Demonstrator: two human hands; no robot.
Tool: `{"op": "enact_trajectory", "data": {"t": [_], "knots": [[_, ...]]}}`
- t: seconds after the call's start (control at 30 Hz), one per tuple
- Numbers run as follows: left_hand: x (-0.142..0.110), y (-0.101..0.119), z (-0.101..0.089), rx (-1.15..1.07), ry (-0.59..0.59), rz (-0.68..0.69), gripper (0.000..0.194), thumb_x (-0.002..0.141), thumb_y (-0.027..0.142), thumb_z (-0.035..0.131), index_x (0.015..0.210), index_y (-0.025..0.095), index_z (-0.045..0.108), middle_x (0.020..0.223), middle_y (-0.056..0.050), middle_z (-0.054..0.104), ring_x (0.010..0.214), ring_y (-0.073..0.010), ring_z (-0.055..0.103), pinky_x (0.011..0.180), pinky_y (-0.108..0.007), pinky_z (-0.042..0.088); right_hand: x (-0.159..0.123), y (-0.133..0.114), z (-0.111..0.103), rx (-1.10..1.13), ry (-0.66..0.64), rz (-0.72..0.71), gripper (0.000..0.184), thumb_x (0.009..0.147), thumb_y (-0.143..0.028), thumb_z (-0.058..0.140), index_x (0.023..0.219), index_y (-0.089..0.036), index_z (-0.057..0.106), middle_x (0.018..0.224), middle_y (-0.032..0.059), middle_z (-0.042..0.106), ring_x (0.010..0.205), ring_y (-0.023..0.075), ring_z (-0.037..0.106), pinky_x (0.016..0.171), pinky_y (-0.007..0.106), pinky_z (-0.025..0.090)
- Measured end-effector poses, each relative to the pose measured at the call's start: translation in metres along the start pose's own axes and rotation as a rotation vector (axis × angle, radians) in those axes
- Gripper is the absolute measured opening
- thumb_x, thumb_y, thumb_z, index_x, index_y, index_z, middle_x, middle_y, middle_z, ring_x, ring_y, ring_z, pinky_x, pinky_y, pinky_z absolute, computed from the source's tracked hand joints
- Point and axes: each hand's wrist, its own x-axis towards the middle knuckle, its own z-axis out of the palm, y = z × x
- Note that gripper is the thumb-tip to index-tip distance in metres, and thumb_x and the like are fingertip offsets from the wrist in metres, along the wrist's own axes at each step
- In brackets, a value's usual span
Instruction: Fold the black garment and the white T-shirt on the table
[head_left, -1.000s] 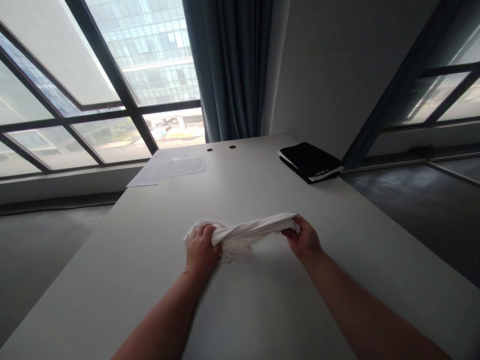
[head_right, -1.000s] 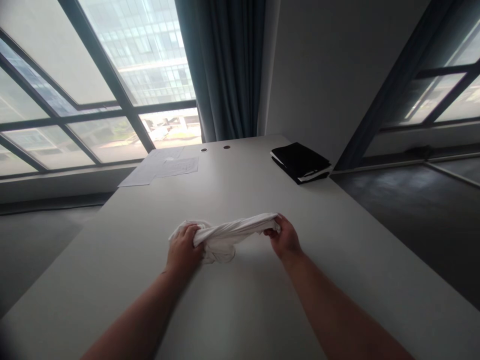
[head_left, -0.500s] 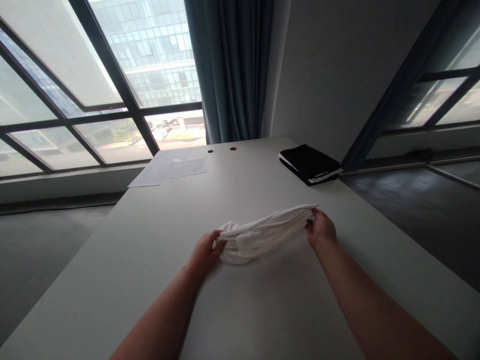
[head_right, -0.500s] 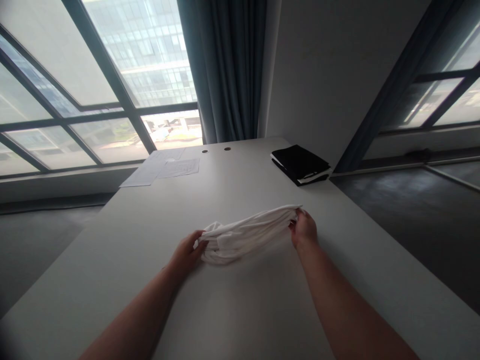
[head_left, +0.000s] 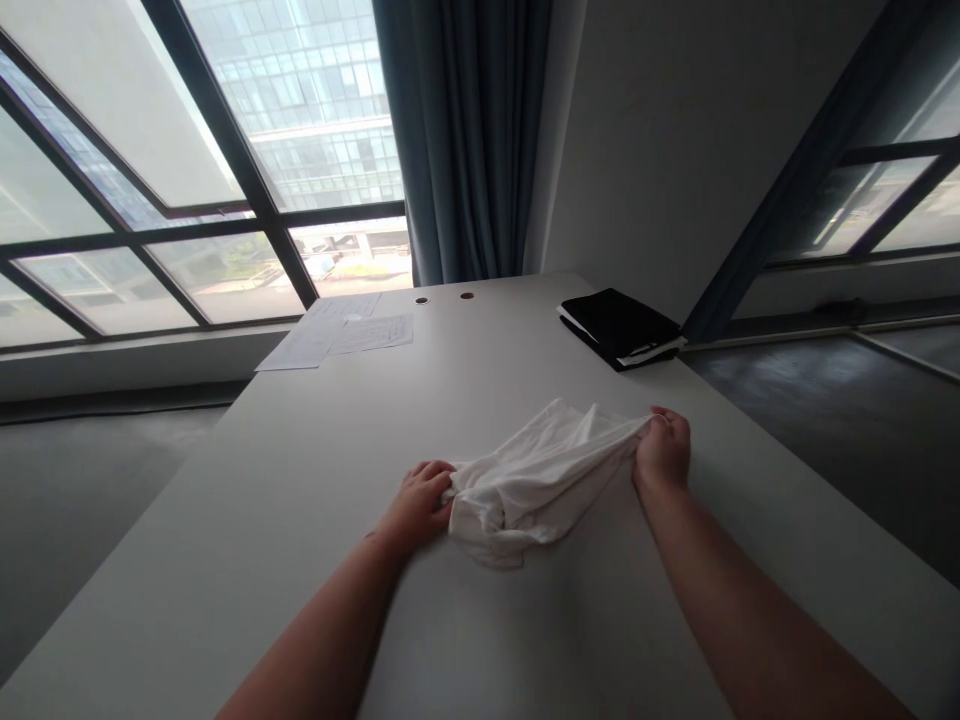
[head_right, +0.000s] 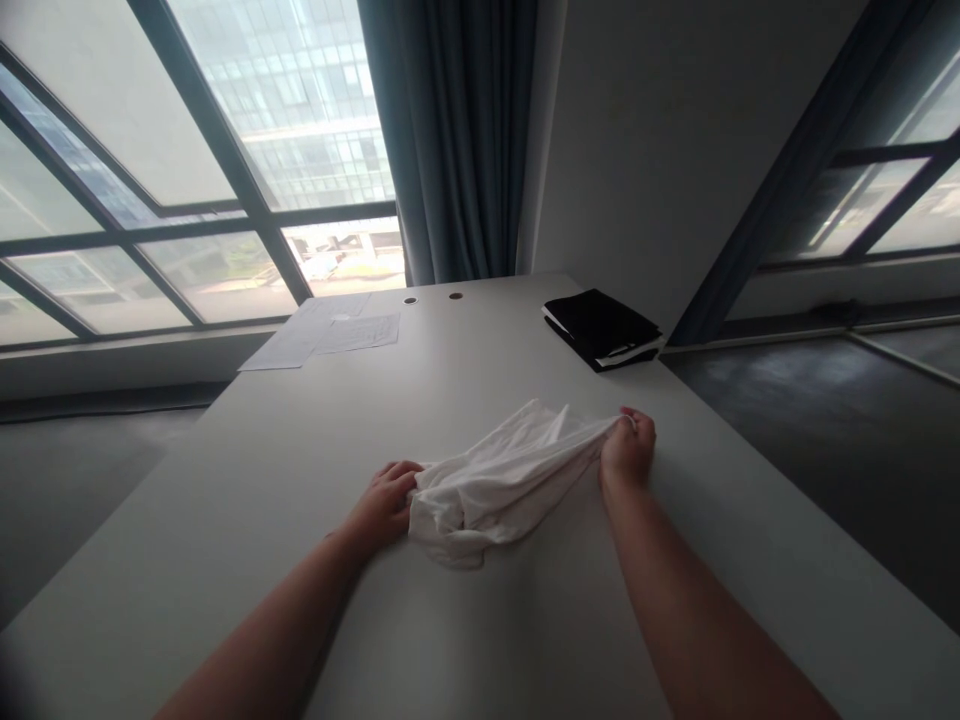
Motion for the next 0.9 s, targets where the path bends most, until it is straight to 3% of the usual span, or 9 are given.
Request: {"op": "enact_trajectory", "data": {"t": [0.1, 0.17, 0.27, 0.37, 0.47, 0.6, 0.7, 0.8, 0.9], "knots": [[0.001, 0.000, 0.005, -0.034, 0.089, -0.029, 0.017, 0.096, 0.029, 0.053, 0.092, 0.023, 0.068, 0.110, -0.008, 0.073, 0.106, -0.0238, 0.062, 0.098, -0.038, 0.046, -0.020, -0.029, -0.002, -0.257, -0.087, -0.497, 0.024, 0.089, -0.031, 0.056, 0.110, -0.021, 0.061, 0.125, 0.0125, 0.061, 0.128, 0.0311, 0.053, 0.112, 0.055, 0.041], [0.001, 0.000, 0.007, -0.094, 0.169, -0.094, 0.023, 0.100, 0.034, 0.049, 0.089, 0.023, 0.065, 0.096, -0.006, 0.072, 0.093, -0.0209, 0.062, 0.089, -0.034, 0.047, -0.048, -0.046, 0.004, -0.263, -0.462, -0.697, 0.022, 0.094, -0.028, 0.055, 0.114, -0.022, 0.064, 0.126, 0.0131, 0.063, 0.128, 0.0293, 0.056, 0.113, 0.051, 0.042], [-0.001, -0.002, 0.006, -0.221, 0.301, -0.238, 0.029, 0.102, 0.043, 0.046, 0.087, 0.023, 0.060, 0.080, 0.000, 0.065, 0.076, -0.0169, 0.057, 0.074, -0.028, 0.045, -0.093, -0.058, 0.016, -0.234, -1.194, -0.775, 0.022, 0.095, -0.029, 0.060, 0.116, -0.025, 0.068, 0.125, 0.0105, 0.068, 0.121, 0.0256, 0.062, 0.108, 0.044, 0.049], [-0.005, -0.007, 0.002, -0.369, 0.430, -0.331, 0.033, 0.102, 0.050, 0.045, 0.086, 0.023, 0.057, 0.075, 0.003, 0.060, 0.070, -0.0150, 0.053, 0.066, -0.025, 0.042, -0.113, -0.057, 0.023, -0.286, -1.473, -0.674, 0.013, 0.091, -0.030, 0.069, 0.102, -0.024, 0.073, 0.132, 0.0101, 0.068, 0.125, 0.0272, 0.061, 0.111, 0.046, 0.046], [-0.009, -0.017, -0.008, -0.347, 0.504, -0.387, 0.033, 0.100, 0.051, 0.046, 0.090, 0.023, 0.058, 0.072, 0.003, 0.058, 0.067, -0.0150, 0.052, 0.063, -0.025, 0.041, -0.103, -0.053, 0.020, -0.314, -1.469, -0.517, 0.014, 0.092, -0.032, 0.068, 0.081, -0.023, 0.070, 0.139, 0.0100, 0.066, 0.131, 0.0280, 0.058, 0.117, 0.050, 0.040], [-0.009, -0.033, -0.024, 0.007, 0.524, -0.432, 0.024, 0.097, 0.046, 0.052, 0.100, 0.024, 0.062, 0.079, -0.001, 0.065, 0.072, -0.0195, 0.060, 0.070, -0.030, 0.045, -0.081, -0.049, 0.016, -0.352, -1.430, -0.407, 0.020, 0.093, -0.033, 0.064, 0.076, -0.023, 0.065, 0.143, 0.0092, 0.065, 0.135, 0.0278, 0.057, 0.128, 0.057, 0.017], [-0.008, -0.032, -0.027, 0.201, 0.557, -0.270, 0.024, 0.098, 0.041, 0.052, 0.108, 0.022, 0.063, 0.107, -0.010, 0.069, 0.099, -0.0258, 0.064, 0.090, -0.039, 0.049, -0.076, -0.043, 0.018, -0.391, -1.337, -0.382, 0.019, 0.093, -0.031, 0.059, 0.076, -0.023, 0.062, 0.143, 0.0101, 0.066, 0.135, 0.0271, 0.057, 0.127, 0.058, 0.017], [-0.008, -0.018, -0.019, 0.295, 0.313, -0.073, 0.028, 0.096, 0.042, 0.059, 0.117, 0.025, 0.064, 0.120, -0.010, 0.069, 0.113, -0.0274, 0.062, 0.101, -0.043, 0.046, -0.071, -0.031, 0.021, -0.478, -1.190, -0.383, 0.020, 0.092, -0.031, 0.056, 0.074, -0.023, 0.060, 0.142, 0.0113, 0.066, 0.135, 0.0294, 0.057, 0.124, 0.062, 0.018], [-0.008, -0.006, -0.004, 0.369, 0.087, -0.088, 0.038, 0.090, 0.043, 0.069, 0.126, 0.031, 0.064, 0.128, -0.007, 0.068, 0.120, -0.0289, 0.060, 0.103, -0.045, 0.045, -0.062, -0.020, 0.022, -0.586, -1.063, -0.379, 0.019, 0.090, -0.032, 0.057, 0.074, -0.022, 0.061, 0.143, 0.0116, 0.065, 0.135, 0.0314, 0.057, 0.122, 0.066, 0.020]]}}
